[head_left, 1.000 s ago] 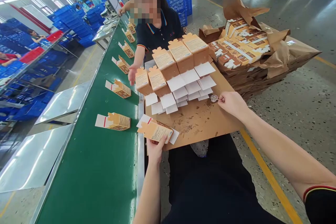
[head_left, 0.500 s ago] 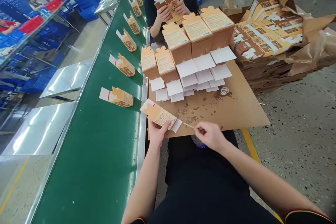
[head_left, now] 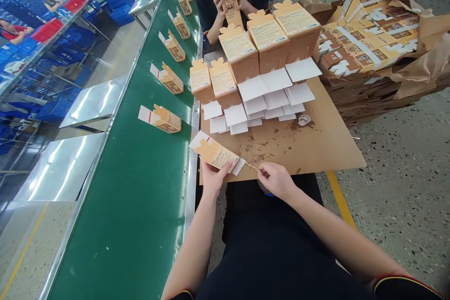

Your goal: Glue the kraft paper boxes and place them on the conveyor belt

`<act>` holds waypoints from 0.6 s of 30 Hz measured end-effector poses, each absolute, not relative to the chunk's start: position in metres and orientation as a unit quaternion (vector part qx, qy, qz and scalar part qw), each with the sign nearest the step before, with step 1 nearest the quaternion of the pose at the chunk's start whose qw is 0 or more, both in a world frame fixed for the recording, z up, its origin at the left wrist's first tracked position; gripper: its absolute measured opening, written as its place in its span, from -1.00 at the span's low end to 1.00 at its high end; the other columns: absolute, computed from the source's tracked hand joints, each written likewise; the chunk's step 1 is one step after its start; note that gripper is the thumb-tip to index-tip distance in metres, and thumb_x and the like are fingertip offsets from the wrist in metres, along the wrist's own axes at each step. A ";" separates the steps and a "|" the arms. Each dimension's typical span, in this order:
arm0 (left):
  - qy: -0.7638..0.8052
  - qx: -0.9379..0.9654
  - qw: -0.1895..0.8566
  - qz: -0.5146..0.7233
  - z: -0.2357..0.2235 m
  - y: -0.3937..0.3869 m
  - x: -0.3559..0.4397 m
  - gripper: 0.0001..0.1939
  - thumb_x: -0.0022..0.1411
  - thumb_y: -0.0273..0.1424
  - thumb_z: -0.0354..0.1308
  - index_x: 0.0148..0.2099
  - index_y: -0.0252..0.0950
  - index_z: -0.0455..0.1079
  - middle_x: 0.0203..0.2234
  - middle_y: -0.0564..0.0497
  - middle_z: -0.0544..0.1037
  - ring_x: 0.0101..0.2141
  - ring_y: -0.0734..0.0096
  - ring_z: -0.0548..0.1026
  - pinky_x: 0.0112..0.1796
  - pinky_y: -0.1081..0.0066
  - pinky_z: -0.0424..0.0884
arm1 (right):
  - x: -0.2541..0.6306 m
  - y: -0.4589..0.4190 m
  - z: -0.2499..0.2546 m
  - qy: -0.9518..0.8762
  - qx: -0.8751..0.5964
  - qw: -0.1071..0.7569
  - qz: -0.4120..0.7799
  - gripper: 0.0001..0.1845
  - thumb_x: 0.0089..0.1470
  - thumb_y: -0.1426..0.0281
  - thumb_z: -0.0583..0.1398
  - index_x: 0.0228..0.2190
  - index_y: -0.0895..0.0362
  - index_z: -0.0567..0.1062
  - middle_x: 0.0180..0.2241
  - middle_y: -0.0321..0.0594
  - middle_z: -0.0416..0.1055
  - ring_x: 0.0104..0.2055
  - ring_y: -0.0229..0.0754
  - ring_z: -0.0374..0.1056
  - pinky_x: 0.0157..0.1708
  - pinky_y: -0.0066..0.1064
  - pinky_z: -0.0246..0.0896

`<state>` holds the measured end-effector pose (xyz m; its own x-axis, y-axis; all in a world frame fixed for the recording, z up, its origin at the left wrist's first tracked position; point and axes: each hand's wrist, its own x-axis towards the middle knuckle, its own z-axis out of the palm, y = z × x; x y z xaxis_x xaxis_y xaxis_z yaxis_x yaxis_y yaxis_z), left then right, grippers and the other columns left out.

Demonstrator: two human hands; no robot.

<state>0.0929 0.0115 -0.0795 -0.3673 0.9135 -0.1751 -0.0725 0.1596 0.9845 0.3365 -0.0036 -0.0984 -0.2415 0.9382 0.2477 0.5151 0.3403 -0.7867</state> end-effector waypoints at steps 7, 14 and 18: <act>0.702 0.385 0.329 0.501 -0.090 -0.006 0.109 -0.16 -0.17 -0.19 0.75 0.11 -0.26 0.50 0.09 -0.31 0.70 0.14 -0.26 0.70 0.25 -0.18 0.57 | 0.358 -0.009 -0.086 -0.650 -0.544 0.423 0.322 -0.78 0.31 0.34 0.21 -0.42 0.01 0.50 -0.49 -0.26 0.52 -0.47 -0.18 0.43 -0.38 -0.36 0.45; 0.721 0.417 0.294 0.467 -0.080 -0.008 0.112 -0.15 -0.15 -0.20 0.73 0.15 -0.19 0.46 0.03 -0.21 0.71 0.15 -0.22 0.69 0.20 -0.08 0.60 | 0.371 -0.021 -0.084 -0.631 -0.552 0.436 0.328 -0.74 0.34 0.28 0.22 -0.42 0.01 0.53 -0.49 -0.25 0.52 -0.48 -0.17 0.45 -0.41 -0.36 0.48; 0.719 0.431 0.285 0.465 -0.084 -0.008 0.121 -0.24 -0.11 -0.21 0.70 0.10 -0.19 0.47 -0.02 -0.22 0.72 0.10 -0.24 0.71 0.15 -0.06 0.62 | 0.371 -0.020 -0.079 -0.626 -0.561 0.435 0.323 -0.75 0.34 0.29 0.22 -0.42 0.01 0.53 -0.50 -0.26 0.52 -0.48 -0.18 0.45 -0.41 -0.37 0.48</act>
<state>0.1206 -0.0081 -0.0842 -0.4670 0.8842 -0.0085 0.3549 0.1962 0.9141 0.3710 -0.0201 -0.0794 0.0082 0.9834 0.1810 0.4214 0.1608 -0.8925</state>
